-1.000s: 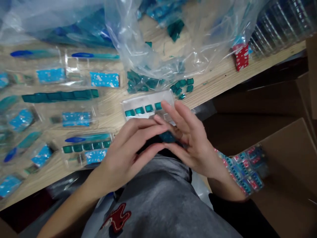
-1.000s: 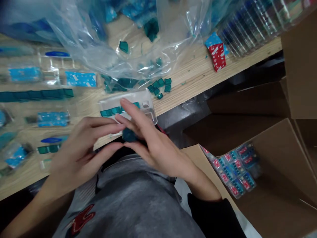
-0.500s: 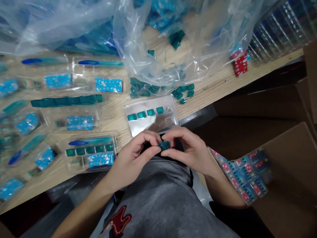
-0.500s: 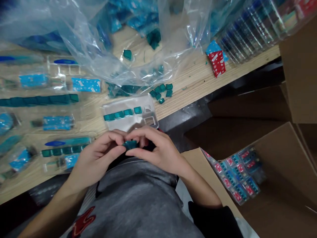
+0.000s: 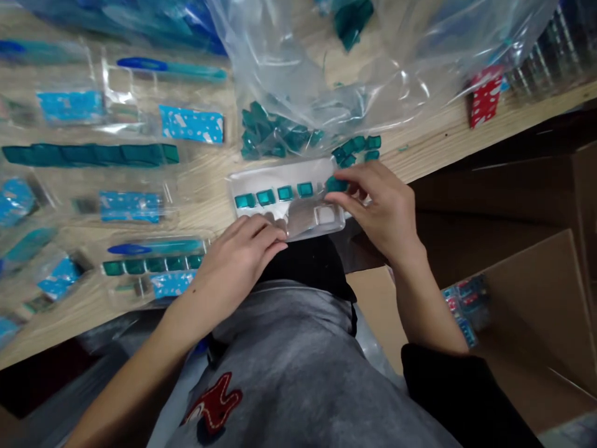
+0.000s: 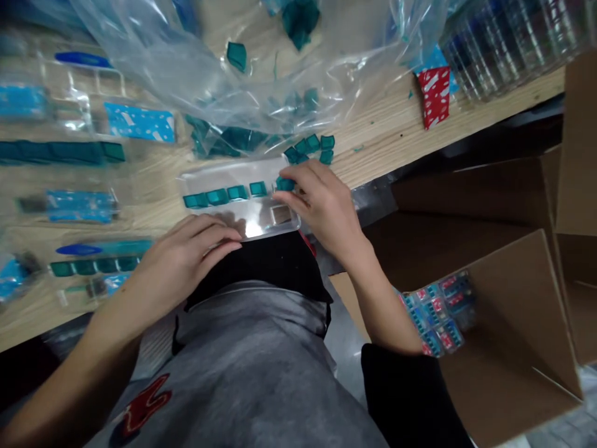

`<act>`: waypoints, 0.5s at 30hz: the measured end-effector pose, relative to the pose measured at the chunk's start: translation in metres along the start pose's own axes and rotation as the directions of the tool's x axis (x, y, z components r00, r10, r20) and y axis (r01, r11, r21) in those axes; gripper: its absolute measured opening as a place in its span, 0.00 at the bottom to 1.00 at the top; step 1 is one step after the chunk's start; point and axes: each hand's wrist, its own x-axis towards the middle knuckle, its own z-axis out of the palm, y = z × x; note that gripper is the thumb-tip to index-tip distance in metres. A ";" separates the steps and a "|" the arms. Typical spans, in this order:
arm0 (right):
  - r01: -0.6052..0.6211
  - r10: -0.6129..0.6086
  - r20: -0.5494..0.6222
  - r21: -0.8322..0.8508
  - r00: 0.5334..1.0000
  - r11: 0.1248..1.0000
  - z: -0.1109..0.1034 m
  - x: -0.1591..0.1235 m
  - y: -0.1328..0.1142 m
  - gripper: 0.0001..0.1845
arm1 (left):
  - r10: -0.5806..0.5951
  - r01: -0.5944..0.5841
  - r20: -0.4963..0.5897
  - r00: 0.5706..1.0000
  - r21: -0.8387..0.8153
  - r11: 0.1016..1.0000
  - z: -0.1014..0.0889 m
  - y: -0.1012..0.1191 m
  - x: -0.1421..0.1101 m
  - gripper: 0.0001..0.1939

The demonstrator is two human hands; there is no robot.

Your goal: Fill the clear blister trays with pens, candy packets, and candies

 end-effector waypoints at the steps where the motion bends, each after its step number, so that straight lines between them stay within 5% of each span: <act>1: 0.004 -0.003 0.041 -0.023 0.999 1.000 0.001 0.004 0.003 0.10 | 0.004 -0.004 0.030 1.000 0.012 1.000 -0.002 -0.002 0.000 0.12; 10: 0.106 -0.059 0.285 -0.153 0.957 0.983 -0.006 0.017 -0.003 0.10 | 0.030 -0.007 0.148 0.988 -0.155 0.988 -0.012 -0.015 0.010 0.14; 15: 0.270 -0.170 0.290 -0.351 0.942 0.897 -0.001 0.012 -0.009 0.14 | 0.070 -0.084 0.128 0.989 0.104 0.991 -0.008 -0.011 0.009 0.13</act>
